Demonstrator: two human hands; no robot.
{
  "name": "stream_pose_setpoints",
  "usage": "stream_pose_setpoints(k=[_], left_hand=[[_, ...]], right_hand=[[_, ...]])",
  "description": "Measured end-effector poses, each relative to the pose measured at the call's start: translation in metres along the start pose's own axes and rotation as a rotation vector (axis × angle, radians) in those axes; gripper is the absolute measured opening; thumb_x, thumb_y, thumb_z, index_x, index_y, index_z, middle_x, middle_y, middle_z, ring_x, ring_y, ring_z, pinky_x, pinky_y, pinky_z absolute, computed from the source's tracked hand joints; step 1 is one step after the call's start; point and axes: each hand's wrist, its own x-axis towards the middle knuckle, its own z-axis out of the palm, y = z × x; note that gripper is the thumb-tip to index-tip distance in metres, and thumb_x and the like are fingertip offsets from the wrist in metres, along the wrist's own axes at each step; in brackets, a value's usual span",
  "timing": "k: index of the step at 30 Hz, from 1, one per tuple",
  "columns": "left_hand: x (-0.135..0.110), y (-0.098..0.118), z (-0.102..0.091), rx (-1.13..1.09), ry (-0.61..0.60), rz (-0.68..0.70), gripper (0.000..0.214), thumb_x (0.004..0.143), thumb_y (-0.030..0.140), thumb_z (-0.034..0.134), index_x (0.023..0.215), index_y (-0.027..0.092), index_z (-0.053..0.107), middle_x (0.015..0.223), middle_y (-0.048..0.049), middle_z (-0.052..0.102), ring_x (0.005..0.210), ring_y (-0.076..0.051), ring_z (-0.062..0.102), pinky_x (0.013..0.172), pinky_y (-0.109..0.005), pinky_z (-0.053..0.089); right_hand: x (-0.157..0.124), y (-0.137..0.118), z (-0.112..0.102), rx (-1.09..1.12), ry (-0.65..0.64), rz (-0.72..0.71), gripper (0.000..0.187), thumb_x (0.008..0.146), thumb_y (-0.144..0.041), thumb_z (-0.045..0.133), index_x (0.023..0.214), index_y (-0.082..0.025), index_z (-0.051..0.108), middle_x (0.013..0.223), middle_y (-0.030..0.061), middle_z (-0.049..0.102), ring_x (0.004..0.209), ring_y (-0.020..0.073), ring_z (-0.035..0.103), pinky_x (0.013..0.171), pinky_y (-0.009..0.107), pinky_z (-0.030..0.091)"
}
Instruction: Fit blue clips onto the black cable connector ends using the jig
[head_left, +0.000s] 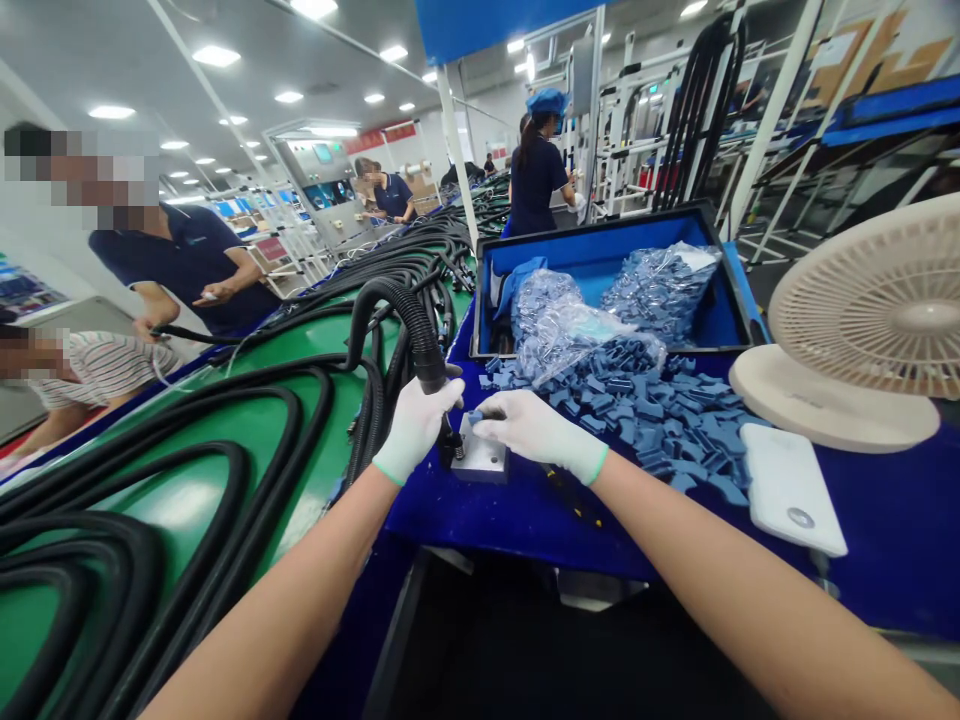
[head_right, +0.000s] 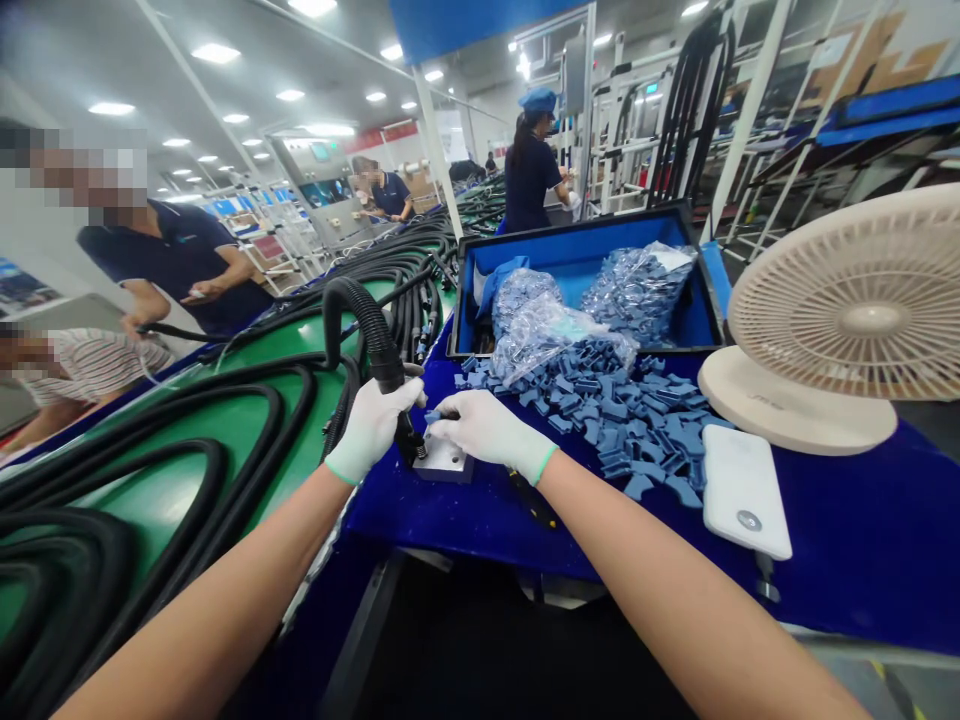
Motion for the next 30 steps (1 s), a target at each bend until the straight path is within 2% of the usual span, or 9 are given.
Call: stream_pose_setpoints(k=[6, 12, 14, 16, 19, 22, 25, 27, 30], left_hand=[[0.002, -0.006, -0.001, -0.021, -0.006, -0.036, 0.035, 0.084, 0.035, 0.070, 0.111, 0.013, 0.065, 0.082, -0.0029, 0.069, 0.077, -0.019, 0.064, 0.078, -0.034, 0.051], [0.002, 0.000, 0.004, -0.077, -0.025, -0.059, 0.034, 0.084, 0.037, 0.072, 0.107, 0.013, 0.064, 0.074, -0.0008, 0.064, 0.071, -0.018, 0.063, 0.072, -0.032, 0.051], [-0.002, 0.006, -0.005, -0.085, 0.001, -0.068, 0.034, 0.084, 0.041, 0.073, 0.103, 0.015, 0.062, 0.077, -0.0026, 0.067, 0.070, -0.018, 0.064, 0.072, -0.033, 0.053], [-0.013, 0.013, -0.030, -0.085, 0.081, -0.085, 0.036, 0.087, 0.047, 0.069, 0.105, 0.017, 0.059, 0.086, -0.0045, 0.069, 0.070, -0.016, 0.065, 0.070, -0.032, 0.055], [-0.054, 0.027, -0.094, -0.025, 0.244, -0.145, 0.044, 0.087, 0.047, 0.068, 0.120, 0.022, 0.054, 0.102, -0.0050, 0.069, 0.065, -0.014, 0.066, 0.059, -0.028, 0.054], [-0.123, 0.040, -0.170, 0.227, 0.322, -0.356, 0.064, 0.078, 0.039, 0.076, 0.136, 0.025, 0.052, 0.108, -0.0047, 0.071, 0.067, -0.017, 0.068, 0.056, -0.027, 0.054], [-0.199, 0.037, -0.227, 0.550, 0.228, -0.594, 0.076, 0.072, 0.039, 0.080, 0.142, 0.022, 0.055, 0.134, -0.0105, 0.067, 0.112, -0.031, 0.069, 0.093, -0.038, 0.057], [-0.238, 0.025, -0.241, 0.688, 0.118, -0.746, 0.077, 0.073, 0.043, 0.077, 0.143, 0.017, 0.056, 0.144, -0.0144, 0.061, 0.132, -0.037, 0.058, 0.112, -0.045, 0.045], [-0.263, 0.005, -0.216, 0.865, 0.110, -0.812, 0.079, 0.081, 0.050, 0.068, 0.147, 0.011, 0.050, 0.147, -0.0189, 0.058, 0.137, -0.039, 0.053, 0.118, -0.050, 0.037]], right_hand=[[0.034, 0.013, 0.027, 0.049, -0.041, 0.019, 0.023, 0.078, -0.036, 0.069, 0.069, -0.015, 0.066, 0.061, -0.0055, 0.052, 0.058, 0.0103, 0.045, 0.056, 0.025, 0.035], [0.044, 0.021, 0.030, 0.022, -0.077, 0.059, 0.037, 0.075, -0.050, 0.074, 0.069, -0.014, 0.070, 0.060, -0.0041, 0.055, 0.057, 0.0106, 0.048, 0.055, 0.024, 0.037], [0.040, 0.019, 0.027, 0.001, -0.101, 0.056, 0.038, 0.076, -0.051, 0.075, 0.077, -0.013, 0.074, 0.067, -0.0014, 0.064, 0.061, 0.0123, 0.055, 0.058, 0.024, 0.041], [0.036, 0.018, 0.024, -0.016, -0.129, 0.037, 0.037, 0.079, -0.050, 0.074, 0.086, -0.014, 0.077, 0.076, 0.0018, 0.072, 0.068, 0.0149, 0.062, 0.063, 0.024, 0.045], [0.034, 0.020, 0.021, -0.045, -0.165, 0.006, 0.029, 0.083, -0.042, 0.070, 0.094, -0.016, 0.078, 0.088, 0.0046, 0.077, 0.077, 0.0176, 0.067, 0.069, 0.026, 0.048], [0.037, 0.027, 0.021, -0.090, -0.193, -0.012, 0.020, 0.083, -0.033, 0.068, 0.093, -0.019, 0.079, 0.090, 0.0038, 0.078, 0.077, 0.0181, 0.068, 0.073, 0.027, 0.049], [0.040, 0.030, 0.025, -0.151, -0.197, -0.023, 0.018, 0.082, -0.031, 0.067, 0.093, -0.021, 0.079, 0.093, 0.0029, 0.078, 0.080, 0.0185, 0.069, 0.075, 0.027, 0.050], [0.041, 0.030, 0.028, -0.202, -0.185, -0.020, 0.019, 0.083, -0.030, 0.066, 0.095, -0.022, 0.079, 0.095, 0.0029, 0.078, 0.081, 0.0185, 0.069, 0.074, 0.027, 0.049], [0.040, 0.030, 0.032, -0.283, -0.173, -0.013, 0.021, 0.085, -0.031, 0.063, 0.099, -0.024, 0.078, 0.095, 0.0021, 0.079, 0.081, 0.0185, 0.070, 0.072, 0.027, 0.049]])
